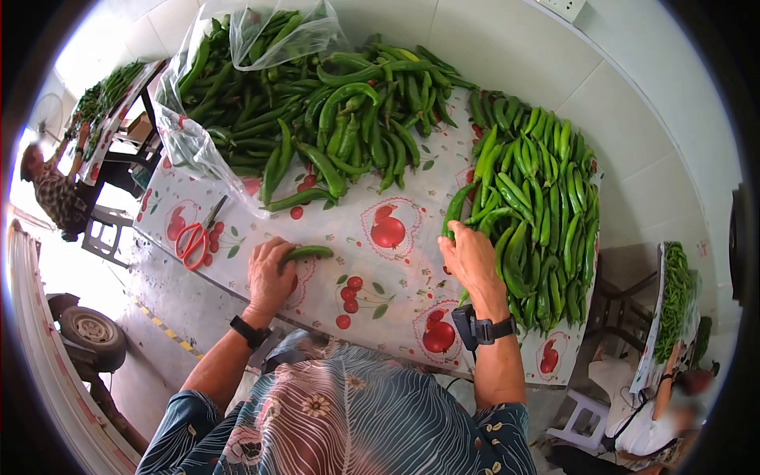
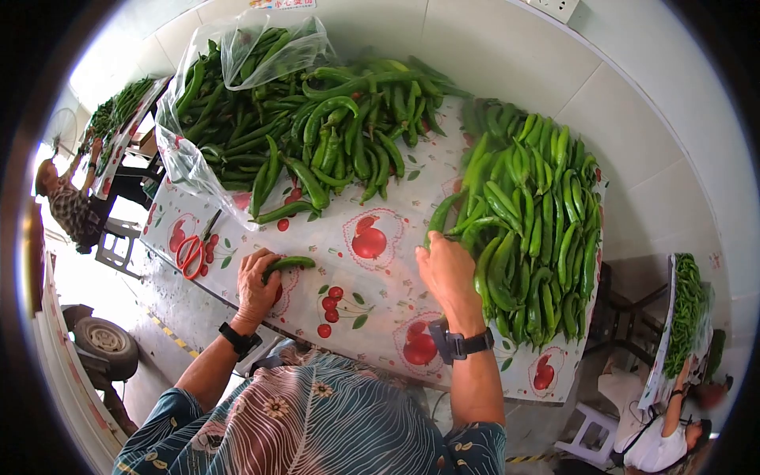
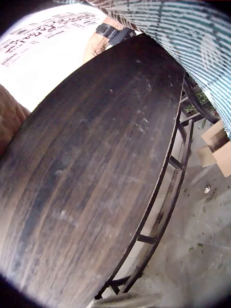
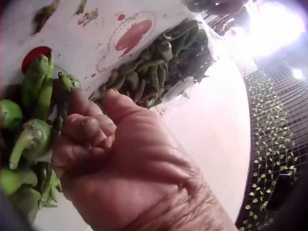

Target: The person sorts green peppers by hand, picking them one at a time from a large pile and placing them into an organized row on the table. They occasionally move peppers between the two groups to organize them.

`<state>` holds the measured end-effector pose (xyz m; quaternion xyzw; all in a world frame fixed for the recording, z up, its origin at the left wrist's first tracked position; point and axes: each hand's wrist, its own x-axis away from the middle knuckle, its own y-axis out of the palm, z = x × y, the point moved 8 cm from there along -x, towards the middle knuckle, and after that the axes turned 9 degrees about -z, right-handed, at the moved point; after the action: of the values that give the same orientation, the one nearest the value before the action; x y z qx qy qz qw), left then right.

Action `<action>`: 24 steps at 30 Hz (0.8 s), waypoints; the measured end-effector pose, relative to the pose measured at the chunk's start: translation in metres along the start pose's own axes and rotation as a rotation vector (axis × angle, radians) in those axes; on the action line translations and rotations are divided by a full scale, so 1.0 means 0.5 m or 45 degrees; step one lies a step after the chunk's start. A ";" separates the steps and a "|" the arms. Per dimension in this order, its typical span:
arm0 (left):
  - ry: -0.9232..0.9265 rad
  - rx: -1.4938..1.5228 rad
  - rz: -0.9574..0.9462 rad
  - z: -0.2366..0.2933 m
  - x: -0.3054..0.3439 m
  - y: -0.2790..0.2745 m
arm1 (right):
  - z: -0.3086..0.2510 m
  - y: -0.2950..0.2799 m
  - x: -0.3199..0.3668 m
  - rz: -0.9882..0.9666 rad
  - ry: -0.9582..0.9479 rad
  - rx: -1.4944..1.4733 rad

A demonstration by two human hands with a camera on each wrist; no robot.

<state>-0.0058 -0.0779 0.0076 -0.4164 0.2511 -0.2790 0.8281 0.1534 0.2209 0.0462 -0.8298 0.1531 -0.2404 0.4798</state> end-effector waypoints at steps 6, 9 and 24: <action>-0.010 -0.008 -0.001 -0.002 0.000 0.001 | -0.043 -0.010 -0.011 0.149 -0.277 0.204; 0.000 -0.015 0.008 -0.002 0.000 0.002 | -0.064 0.008 -0.022 0.178 -0.392 0.462; 0.013 -0.033 0.026 -0.008 0.003 0.005 | 0.005 0.032 -0.063 0.223 -0.138 0.551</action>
<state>-0.0066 -0.0801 0.0029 -0.4229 0.2632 -0.2696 0.8241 0.1278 0.2301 0.0234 -0.7030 0.1434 -0.1801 0.6729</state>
